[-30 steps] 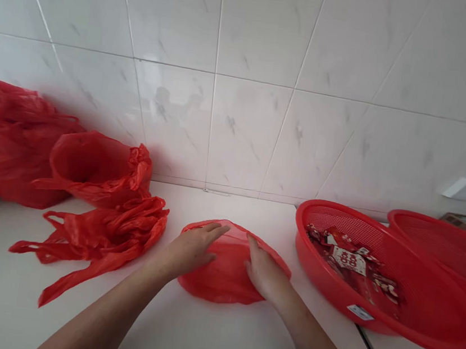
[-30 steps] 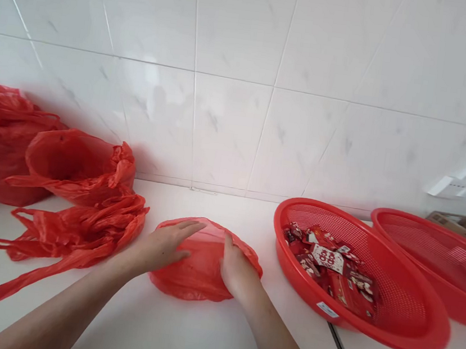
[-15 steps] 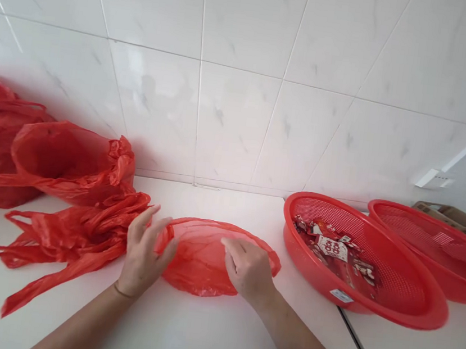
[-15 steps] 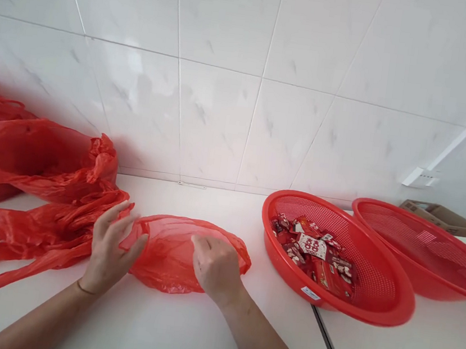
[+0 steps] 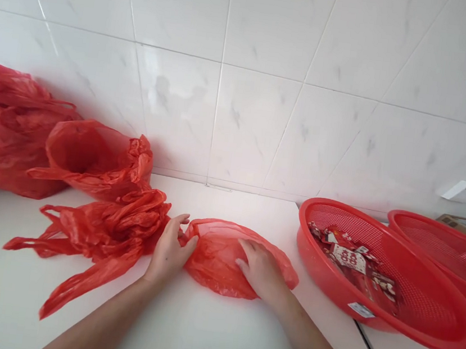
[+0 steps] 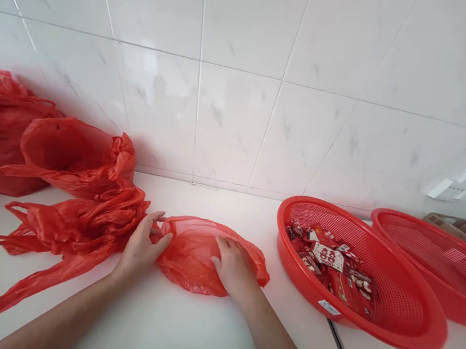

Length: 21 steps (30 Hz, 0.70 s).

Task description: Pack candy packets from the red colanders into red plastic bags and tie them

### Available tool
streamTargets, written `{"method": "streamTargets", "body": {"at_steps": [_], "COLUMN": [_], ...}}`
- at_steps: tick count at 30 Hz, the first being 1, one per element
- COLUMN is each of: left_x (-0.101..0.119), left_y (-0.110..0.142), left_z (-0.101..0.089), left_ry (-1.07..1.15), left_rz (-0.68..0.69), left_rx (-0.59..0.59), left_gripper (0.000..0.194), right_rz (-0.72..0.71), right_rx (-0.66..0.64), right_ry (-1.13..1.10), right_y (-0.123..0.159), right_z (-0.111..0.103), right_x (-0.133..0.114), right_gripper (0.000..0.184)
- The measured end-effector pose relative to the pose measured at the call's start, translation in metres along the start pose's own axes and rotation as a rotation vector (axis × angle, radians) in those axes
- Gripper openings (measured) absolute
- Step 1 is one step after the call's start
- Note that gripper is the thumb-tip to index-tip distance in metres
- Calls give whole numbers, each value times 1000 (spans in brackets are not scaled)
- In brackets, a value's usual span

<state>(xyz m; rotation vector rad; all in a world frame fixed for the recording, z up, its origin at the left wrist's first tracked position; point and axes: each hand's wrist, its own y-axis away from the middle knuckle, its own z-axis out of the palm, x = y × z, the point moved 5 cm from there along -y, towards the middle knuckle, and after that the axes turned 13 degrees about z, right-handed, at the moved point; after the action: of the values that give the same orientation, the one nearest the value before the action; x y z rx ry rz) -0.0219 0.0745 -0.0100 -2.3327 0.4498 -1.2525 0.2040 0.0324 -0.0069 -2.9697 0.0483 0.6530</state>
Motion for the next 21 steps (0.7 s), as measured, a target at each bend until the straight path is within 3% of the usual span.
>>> {"method": "streamTargets", "body": {"at_steps": [2,4,9,11,14,17,21], "left_x": [-4,-8,-10,-11,-10,-9,-13], "left_y": [0,-1,0,-1,-2,-2,0], "left_z": [3,7,9,8,4,4,10], "left_ry": [101,208,325,318,247,160,66], "left_rz": [-39,-71,-136,-150,-103,-52,-70], "left_rx": [16,21,33,40,47,4,-92], "left_gripper": [50,48,42,42,42,42,44], "right_rz": [-22,-80,-220,-185,5,256,528], "right_rx": [19,118,404,510,640,600,241], "right_ry": [-14,-41,-229,-305,-333,-296,-352], "right_y": [2,8,34,39,39,29,15], "right_z": [-5,-18,-67,-89,-118,-140,-153], "right_x": [-5,-16,-35,-25,9,50,91], "right_gripper": [44,35,24,19,19,27,35]}}
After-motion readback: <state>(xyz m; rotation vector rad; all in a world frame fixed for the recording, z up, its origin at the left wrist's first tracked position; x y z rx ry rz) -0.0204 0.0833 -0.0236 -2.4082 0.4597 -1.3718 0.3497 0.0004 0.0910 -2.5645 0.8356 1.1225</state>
